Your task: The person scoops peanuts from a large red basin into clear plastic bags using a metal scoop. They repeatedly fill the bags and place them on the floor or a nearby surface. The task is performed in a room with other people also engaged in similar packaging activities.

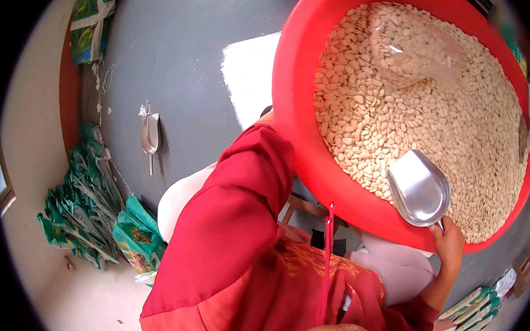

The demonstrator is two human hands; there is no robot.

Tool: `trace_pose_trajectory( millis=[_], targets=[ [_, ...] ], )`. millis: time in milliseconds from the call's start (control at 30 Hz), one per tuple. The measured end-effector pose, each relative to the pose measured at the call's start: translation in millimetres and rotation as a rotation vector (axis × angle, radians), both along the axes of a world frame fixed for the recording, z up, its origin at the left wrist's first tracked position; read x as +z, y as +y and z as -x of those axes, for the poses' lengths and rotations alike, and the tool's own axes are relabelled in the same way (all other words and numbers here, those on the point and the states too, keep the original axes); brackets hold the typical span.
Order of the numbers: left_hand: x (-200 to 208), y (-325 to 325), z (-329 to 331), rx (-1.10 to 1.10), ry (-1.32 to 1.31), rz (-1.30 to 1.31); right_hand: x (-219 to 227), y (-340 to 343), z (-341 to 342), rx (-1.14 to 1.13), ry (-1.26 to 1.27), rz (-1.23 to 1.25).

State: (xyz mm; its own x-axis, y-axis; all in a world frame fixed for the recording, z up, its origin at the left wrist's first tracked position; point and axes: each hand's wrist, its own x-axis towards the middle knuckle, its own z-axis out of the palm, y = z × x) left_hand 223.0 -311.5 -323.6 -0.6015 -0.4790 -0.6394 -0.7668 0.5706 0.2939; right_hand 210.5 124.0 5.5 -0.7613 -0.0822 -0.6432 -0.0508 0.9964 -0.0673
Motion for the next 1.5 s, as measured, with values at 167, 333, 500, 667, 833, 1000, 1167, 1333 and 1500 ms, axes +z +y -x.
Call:
trace_pose_trajectory(
  millis=[167, 333, 500, 667, 833, 1000, 1167, 1333, 1500],
  targets=[
    [-3.8, 0.2, -4.3, 0.066, 0.024, -0.004, 0.6, -10.2, 6.5, 0.017, -0.001, 0.031],
    [14.8, -6.7, -1.1, 0.191, 0.118, -0.020, 8.4, -10.3, 2.4, 0.057, 0.048, 0.013],
    [28.3, -35.6, -16.2, 0.459, 0.262, 0.011, 24.8, -16.5, -6.4, 0.074, 0.092, 0.076],
    [74.3, -58.9, -15.8, 0.480, 0.535, 0.138, 34.4, -11.9, -18.2, 0.056, 0.100, 0.073],
    [236.2, -67.4, 36.1, 0.284, 0.814, -0.250, 27.4, -3.2, -21.9, 0.124, 0.182, 0.028],
    [351.6, -45.9, 30.8, 0.006, 0.882, -0.468, 36.7, -3.0, -18.7, 0.275, 0.312, -0.170],
    [401.9, -9.1, 14.2, -0.130, 0.936, -0.639, 7.4, -22.5, -14.6, 0.398, 0.201, -0.260],
    [400.1, 16.9, -0.6, -0.191, 0.839, -0.861, -55.7, -49.5, -12.8, 0.355, 0.211, -0.266],
    [390.9, 32.9, 0.0, -0.338, 0.637, -0.878, 24.7, -101.8, -4.9, 0.279, 0.618, 0.322]
  ],
)
